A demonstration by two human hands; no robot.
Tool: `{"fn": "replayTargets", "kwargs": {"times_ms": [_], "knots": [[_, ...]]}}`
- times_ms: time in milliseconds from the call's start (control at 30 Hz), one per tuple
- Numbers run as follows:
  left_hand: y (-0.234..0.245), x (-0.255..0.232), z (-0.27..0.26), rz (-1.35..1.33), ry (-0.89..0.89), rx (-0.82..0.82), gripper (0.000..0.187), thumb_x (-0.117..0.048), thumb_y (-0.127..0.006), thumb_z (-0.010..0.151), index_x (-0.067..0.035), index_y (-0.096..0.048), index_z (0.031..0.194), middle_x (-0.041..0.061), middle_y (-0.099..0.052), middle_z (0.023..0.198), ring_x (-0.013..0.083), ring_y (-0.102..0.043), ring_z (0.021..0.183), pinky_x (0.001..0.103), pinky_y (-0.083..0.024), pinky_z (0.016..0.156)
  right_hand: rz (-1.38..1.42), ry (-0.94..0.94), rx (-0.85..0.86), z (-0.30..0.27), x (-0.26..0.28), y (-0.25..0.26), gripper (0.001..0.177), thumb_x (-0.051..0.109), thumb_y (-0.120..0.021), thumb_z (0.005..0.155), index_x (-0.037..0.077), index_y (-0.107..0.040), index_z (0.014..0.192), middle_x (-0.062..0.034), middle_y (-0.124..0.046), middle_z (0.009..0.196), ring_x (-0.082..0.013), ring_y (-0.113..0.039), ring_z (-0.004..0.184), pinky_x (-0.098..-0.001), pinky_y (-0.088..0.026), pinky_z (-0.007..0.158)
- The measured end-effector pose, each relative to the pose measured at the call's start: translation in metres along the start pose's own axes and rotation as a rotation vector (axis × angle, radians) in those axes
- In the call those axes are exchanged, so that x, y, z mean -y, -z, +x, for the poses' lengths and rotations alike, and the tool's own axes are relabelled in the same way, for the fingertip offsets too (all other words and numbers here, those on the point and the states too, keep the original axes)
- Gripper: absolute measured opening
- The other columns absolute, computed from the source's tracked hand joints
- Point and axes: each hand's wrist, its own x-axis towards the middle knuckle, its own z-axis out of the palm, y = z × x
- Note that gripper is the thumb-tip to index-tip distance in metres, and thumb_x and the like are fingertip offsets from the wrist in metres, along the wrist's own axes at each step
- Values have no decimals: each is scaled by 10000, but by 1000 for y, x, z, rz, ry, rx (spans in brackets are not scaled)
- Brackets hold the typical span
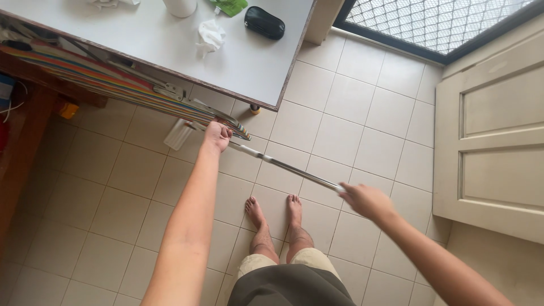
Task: Mopping the floor and rinsing the mop in a bucket of water.
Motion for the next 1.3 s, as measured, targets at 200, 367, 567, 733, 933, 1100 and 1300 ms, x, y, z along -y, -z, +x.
{"fn": "replayTargets", "kwargs": {"times_ms": [200, 367, 567, 733, 933, 1100, 1300], "knots": [[-7, -5, -14, 14, 5, -10, 794, 145, -394, 573, -240, -582, 1242, -67, -577, 1095, 149, -476, 853, 342, -386, 776, 133, 139, -51, 52, 113, -5, 350, 422, -553, 1000, 159, -642, 1213, -141, -737, 965, -366, -710, 912, -512, -571, 755], [0, -2, 0, -9, 5, -43, 804, 140, -392, 592, -251, -572, 1272, -41, -558, 1050, 144, -452, 801, 349, -390, 764, 82, 201, -82, 113, 167, -64, 229, 296, -630, 982, 90, -701, 1051, -136, -748, 958, -337, -730, 912, -474, -584, 776], [10, 3, 9, -26, 20, -52, 811, 125, -405, 615, -285, -588, 1290, -17, -520, 987, 142, -425, 762, 347, -405, 739, -17, 274, -171, 160, 213, -91, 562, 113, -677, 857, -48, -494, 1364, -193, -720, 896, -333, -740, 834, -426, -602, 696], [11, 2, 0, 14, 13, -16, 767, 137, -396, 622, -263, -570, 1254, -54, -561, 1060, 136, -464, 811, 346, -398, 745, -34, 434, -398, 167, 229, -94, 551, 89, -713, 650, -3, -599, 1182, -177, -710, 935, -329, -729, 900, -407, -605, 657], [9, 0, 2, -19, 42, -13, 758, 95, -440, 629, -262, -637, 1267, 5, -476, 972, 143, -407, 784, 333, -403, 723, -2, 329, -219, 125, 180, -53, 371, 62, -563, 965, 114, -599, 1331, -145, -733, 895, -348, -737, 865, -480, -588, 711], [15, 5, 14, -60, 56, -21, 597, 118, -434, 617, -200, -601, 1094, -1, -484, 878, 161, -410, 743, 349, -403, 733, -43, 269, -113, 24, 117, 24, 413, 164, -583, 964, 150, -597, 1377, -135, -732, 932, -348, -718, 877, -482, -566, 715], [15, 8, 23, -43, 68, -7, 411, 109, -442, 641, -151, -555, 938, -2, -565, 920, 169, -481, 804, 358, -409, 733, -171, 3, 114, -51, 118, 86, 370, 206, -549, 1021, 172, -578, 1388, -103, -738, 921, -306, -732, 866, -461, -572, 725]]}}
